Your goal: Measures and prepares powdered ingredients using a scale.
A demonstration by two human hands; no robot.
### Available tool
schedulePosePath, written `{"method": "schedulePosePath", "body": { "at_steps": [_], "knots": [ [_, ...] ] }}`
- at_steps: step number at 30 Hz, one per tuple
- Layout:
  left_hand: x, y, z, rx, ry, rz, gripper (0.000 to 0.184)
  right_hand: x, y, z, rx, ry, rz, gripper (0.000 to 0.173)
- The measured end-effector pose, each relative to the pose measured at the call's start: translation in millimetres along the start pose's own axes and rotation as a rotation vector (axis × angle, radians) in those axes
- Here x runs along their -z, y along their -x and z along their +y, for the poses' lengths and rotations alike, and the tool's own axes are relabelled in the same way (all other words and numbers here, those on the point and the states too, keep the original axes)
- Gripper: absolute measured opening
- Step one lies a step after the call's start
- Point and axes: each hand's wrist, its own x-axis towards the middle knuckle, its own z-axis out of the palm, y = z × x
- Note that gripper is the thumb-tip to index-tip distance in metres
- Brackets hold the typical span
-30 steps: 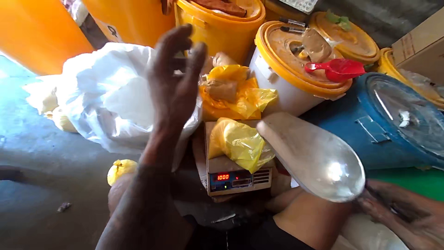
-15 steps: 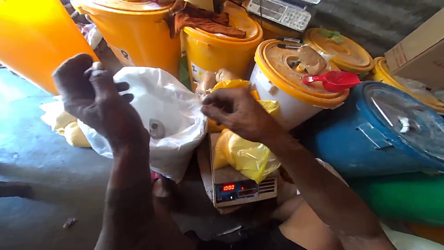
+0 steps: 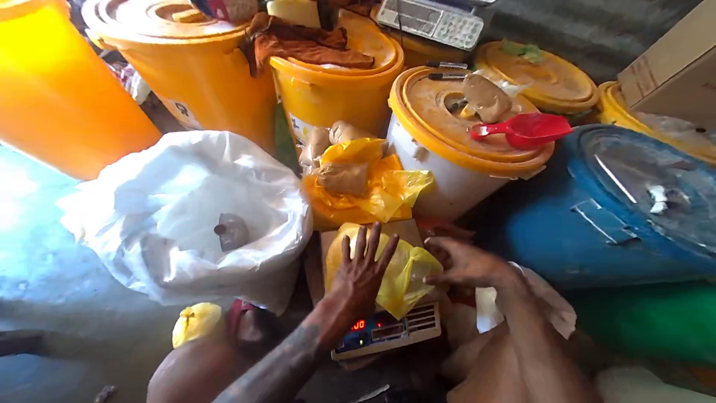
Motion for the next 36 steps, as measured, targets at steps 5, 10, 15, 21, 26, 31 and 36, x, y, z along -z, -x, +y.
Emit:
{"method": "schedulePosePath", "body": {
  "at_steps": [5, 10, 15, 21, 26, 31, 36],
  "knots": [
    [-30, -17, 4, -0.058, -0.027, 0.165, 0.093, -12, -16, -17, 0.08, -0.083, 0.055, 0.03],
    [-6, -20, -1, -0.085, 0.207, 0.399, 0.029, 0, -10, -29, 0.254, -0.537, 0.291, 0.015],
    [36, -11, -13, -0.117, 0.402, 0.785, 0.028, -4, 8, -43, 0.639, -0.804, 0.442, 0.026],
    [58, 1, -20, -0.063, 0.467, 0.799, 0.035, -14, 18, -68, 0.843, -1.03, 0.419, 0.03],
    [61, -5, -27, 0.144, 0.598, 0.586, 0.047, -23, -1, -74, 0.718, -1.154, 0.522, 0.033],
    [65, 11, -29, -0.147, 0.848, 0.372, 0.118, -25, -9, -70, 0.689, -1.27, 0.537, 0.033],
    [40, 9, -9, -0.054, 0.429, 0.252, 0.087, -30, -8, -77, 0.768, -1.362, 0.561, 0.03]
  ]
}}
